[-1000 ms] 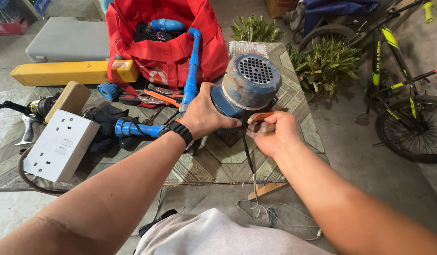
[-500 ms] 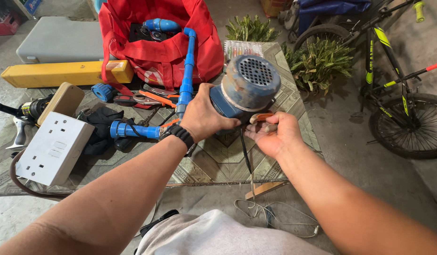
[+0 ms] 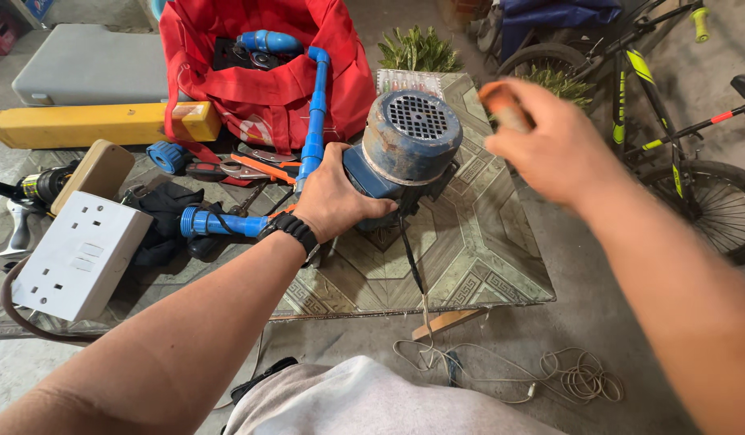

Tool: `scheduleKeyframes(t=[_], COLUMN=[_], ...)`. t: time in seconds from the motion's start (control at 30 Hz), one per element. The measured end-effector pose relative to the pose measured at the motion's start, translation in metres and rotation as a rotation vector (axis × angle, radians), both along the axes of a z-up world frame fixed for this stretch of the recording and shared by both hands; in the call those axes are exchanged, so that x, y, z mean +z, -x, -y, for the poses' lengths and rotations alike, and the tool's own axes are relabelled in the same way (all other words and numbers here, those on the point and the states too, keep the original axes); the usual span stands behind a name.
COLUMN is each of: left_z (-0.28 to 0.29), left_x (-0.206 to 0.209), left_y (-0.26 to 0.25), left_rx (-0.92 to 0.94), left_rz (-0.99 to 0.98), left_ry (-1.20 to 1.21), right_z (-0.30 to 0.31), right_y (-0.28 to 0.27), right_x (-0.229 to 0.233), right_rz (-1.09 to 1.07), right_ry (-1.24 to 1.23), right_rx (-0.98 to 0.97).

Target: The person plugs a power strip into a socket, then removes the cover of a blue water pump motor. They use pliers to tap the motor housing, reattach the cover, and mount the motor onto a blue PVC pipe assembly, securing it with bolts.

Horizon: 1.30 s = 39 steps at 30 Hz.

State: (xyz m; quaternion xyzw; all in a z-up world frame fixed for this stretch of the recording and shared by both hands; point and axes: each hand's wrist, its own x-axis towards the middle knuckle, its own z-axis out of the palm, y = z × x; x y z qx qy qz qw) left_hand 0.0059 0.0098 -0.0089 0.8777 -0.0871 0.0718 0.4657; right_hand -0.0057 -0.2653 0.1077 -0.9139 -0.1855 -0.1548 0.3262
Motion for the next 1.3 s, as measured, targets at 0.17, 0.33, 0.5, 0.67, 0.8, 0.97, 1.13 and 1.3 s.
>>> scheduleKeyframes(t=[0.17, 0.33, 0.5, 0.67, 0.8, 0.97, 1.13, 1.3], left_z=[-0.001, -0.004, -0.007, -0.004, -0.006, -0.007, -0.006, -0.008], left_x=[0.001, -0.001, 0.0, 0.002, 0.001, -0.001, -0.002, 0.003], left_y=[0.001, 0.003, 0.004, 0.004, 0.003, 0.002, 0.001, -0.001], left_rx=[0.002, 0.016, 0.024, 0.029, 0.042, 0.043, 0.054, 0.039], left_rz=[-0.017, 0.008, -0.005, 0.003, -0.026, -0.004, -0.017, -0.046], left_ry=[0.021, 0.041, 0.07, 0.044, 0.034, 0.029, 0.034, 0.097], right_z=[-0.04, -0.049, -0.049, -0.034, -0.031, -0.03, -0.024, -0.021], right_y=[0.008, 0.011, 0.007, 0.008, 0.006, 0.009, 0.011, 0.012], right_x=[0.018, 0.019, 0.005, 0.002, 0.001, -0.001, 0.002, -0.004], right_rz=[-0.152, -0.225, -0.018, -0.138, 0.002, -0.081, -0.107, -0.104], right_ry=[0.671, 0.637, 0.634, 0.605, 0.521, 0.571, 0.508, 0.504], right_rx=[-0.174, -0.186, -0.124, -0.111, -0.102, 0.003, -0.044, -0.037])
